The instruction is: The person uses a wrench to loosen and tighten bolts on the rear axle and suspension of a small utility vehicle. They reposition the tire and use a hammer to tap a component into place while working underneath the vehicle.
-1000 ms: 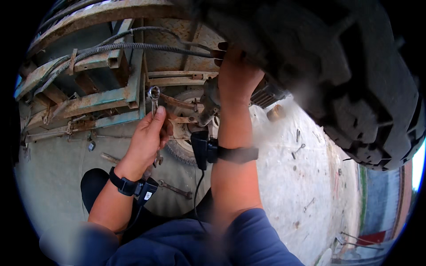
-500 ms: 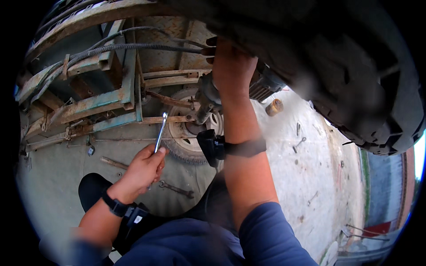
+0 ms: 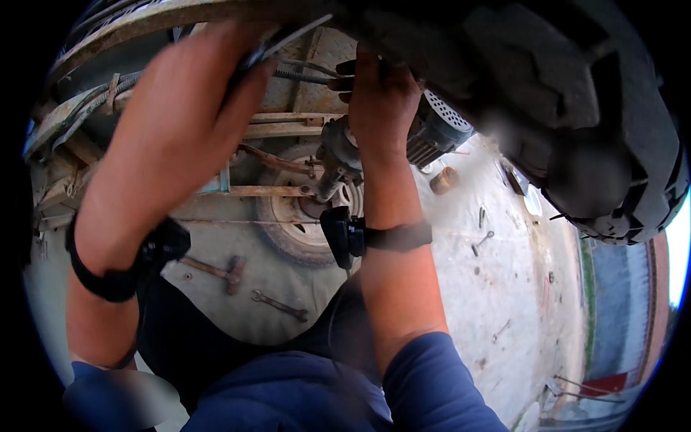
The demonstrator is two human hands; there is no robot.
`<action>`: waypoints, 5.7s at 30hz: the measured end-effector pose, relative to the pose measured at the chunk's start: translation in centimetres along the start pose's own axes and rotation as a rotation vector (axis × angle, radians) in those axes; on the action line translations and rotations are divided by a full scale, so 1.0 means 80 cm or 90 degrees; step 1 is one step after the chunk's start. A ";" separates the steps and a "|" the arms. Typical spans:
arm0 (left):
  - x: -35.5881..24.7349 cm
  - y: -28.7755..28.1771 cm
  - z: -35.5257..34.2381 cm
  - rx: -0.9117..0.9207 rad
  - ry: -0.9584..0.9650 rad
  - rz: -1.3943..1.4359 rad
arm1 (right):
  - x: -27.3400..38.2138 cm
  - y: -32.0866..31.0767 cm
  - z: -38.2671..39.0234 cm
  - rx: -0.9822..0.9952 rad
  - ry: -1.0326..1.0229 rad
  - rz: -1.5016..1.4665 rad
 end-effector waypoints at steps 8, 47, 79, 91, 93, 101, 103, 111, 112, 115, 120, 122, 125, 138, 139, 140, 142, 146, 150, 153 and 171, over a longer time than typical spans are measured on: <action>-0.014 -0.010 -0.033 -0.120 0.110 0.142 | 0.018 0.003 0.006 -0.038 -0.012 0.036; 0.000 0.030 -0.057 0.030 0.055 0.292 | 0.026 0.005 0.006 -0.068 -0.069 0.123; 0.041 0.128 0.252 0.277 -0.574 0.476 | 0.002 0.014 -0.001 0.001 0.032 0.028; 0.040 0.147 0.309 0.417 -0.526 0.335 | 0.001 0.024 -0.001 0.195 0.130 -0.101; 0.038 0.148 0.309 0.436 -0.510 0.312 | -0.002 0.024 -0.005 0.219 0.139 -0.107; 0.026 0.158 0.315 0.475 -0.441 0.263 | -0.011 0.018 -0.007 0.146 0.149 -0.017; 0.027 0.159 0.318 0.487 -0.429 0.239 | -0.011 0.016 -0.007 0.153 0.149 -0.002; 0.056 0.151 0.322 0.424 -0.520 0.229 | 0.010 -0.044 0.011 0.134 0.148 0.167; 0.059 0.149 0.317 0.395 -0.522 0.240 | 0.012 -0.072 0.005 0.068 0.114 0.185; 0.062 0.153 0.325 0.349 -0.565 0.329 | 0.025 -0.148 -0.020 0.018 -0.078 0.425; 0.054 0.173 0.348 0.371 -0.722 0.510 | 0.018 -0.166 -0.056 0.051 -0.212 0.637; 0.059 0.172 0.347 0.372 -0.703 0.480 | 0.024 -0.139 -0.070 0.075 -0.178 0.632; 0.057 0.164 0.346 0.404 -0.588 0.340 | -0.007 -0.109 -0.075 0.086 -0.102 0.526; 0.162 0.042 0.338 0.398 -0.523 0.204 | -0.030 -0.119 -0.100 0.122 -0.040 0.423; 0.180 0.014 0.336 0.367 -0.540 0.179 | -0.032 -0.115 -0.103 0.119 -0.058 0.456; 0.198 -0.010 0.338 0.340 -0.586 0.171 | -0.023 -0.120 -0.105 0.111 -0.076 0.499; 0.232 -0.066 0.337 0.307 -0.590 0.099 | -0.021 -0.097 -0.089 0.155 -0.084 0.459; 0.281 -0.168 0.368 0.319 -0.744 -0.010 | -0.016 -0.122 -0.093 0.151 -0.171 0.553; 0.317 -0.210 0.497 0.285 -0.892 0.006 | -0.010 -0.138 -0.109 0.170 -0.213 0.603; 0.324 -0.205 0.630 0.476 -0.903 -0.074 | -0.031 -0.141 -0.116 0.142 -0.081 0.349; 0.234 -0.041 0.837 0.770 -0.784 -0.110 | 0.023 -0.126 -0.098 0.230 -0.376 0.969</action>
Point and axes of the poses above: each hand's wrist, its own z-axis away from the middle knuckle, its own y-axis out of the palm, x = y × z, the point moved 9 cm from there along -z, towards the middle knuckle, and after that the axes turned 4 degrees about -x, right-handed, at the moved point
